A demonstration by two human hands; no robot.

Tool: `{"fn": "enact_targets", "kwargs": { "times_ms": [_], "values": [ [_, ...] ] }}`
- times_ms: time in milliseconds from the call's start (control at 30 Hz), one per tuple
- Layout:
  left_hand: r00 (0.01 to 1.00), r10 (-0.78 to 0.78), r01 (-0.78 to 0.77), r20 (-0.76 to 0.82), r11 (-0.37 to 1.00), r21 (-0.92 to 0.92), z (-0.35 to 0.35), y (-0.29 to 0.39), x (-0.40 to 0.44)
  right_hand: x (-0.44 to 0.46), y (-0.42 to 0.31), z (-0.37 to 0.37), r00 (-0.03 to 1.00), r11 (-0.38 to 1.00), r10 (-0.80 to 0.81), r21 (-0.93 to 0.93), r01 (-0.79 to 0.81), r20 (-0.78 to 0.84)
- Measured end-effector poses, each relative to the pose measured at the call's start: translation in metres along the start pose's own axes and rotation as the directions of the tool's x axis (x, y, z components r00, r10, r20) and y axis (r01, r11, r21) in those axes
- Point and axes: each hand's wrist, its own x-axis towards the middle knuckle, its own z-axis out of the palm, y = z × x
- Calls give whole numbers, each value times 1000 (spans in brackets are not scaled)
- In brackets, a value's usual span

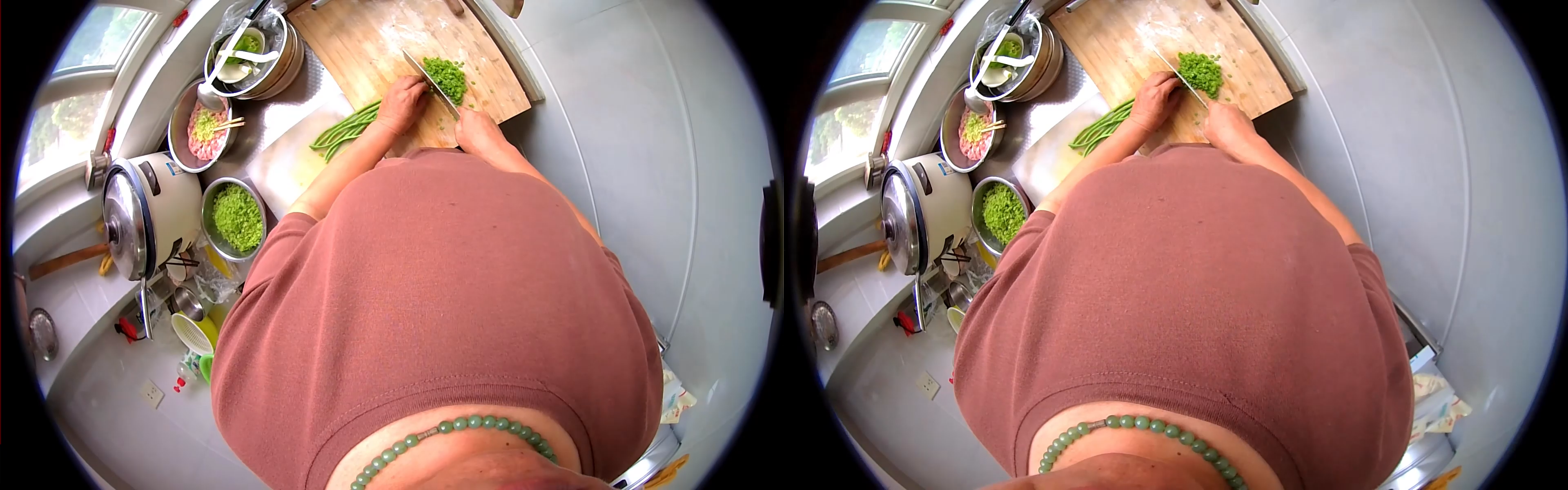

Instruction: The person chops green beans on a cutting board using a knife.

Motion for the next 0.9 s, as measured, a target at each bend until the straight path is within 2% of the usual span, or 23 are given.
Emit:
{"fn": "enact_targets", "kwargs": {
  "times_ms": [67, 267, 333, 533, 733, 900],
  "values": [
    [1000, -1, 1, 1, 1000, -4, -1, 0, 0, 4, -3, -1, 999, 1000, 19, -13, -18, 34],
    [999, -26, 26, 45, 1000, 2, 0, 0, -1, 32, 2, 14, 1000, 996, -16, -82, 17, 6],
    [995, -57, 56, 82, 998, 18, 0, 0, -2, 31, 3, 13, 1000, 999, -20, -44, 20, -2],
    [999, 24, -25, 34, 999, 45, -7, 5, -1, 33, 8, 17, 1000, 998, 15, -59, -16, -4],
    [999, 9, -12, 31, 992, 123, -3, 3, -2, 33, 10, 18, 1000, 997, -3, -72, 1, -20],
    [1000, -13, 11, 22, 997, 79, -1, 0, -3, 33, 10, 19, 1000, 997, 5, -75, -6, -9]
  ]
}}
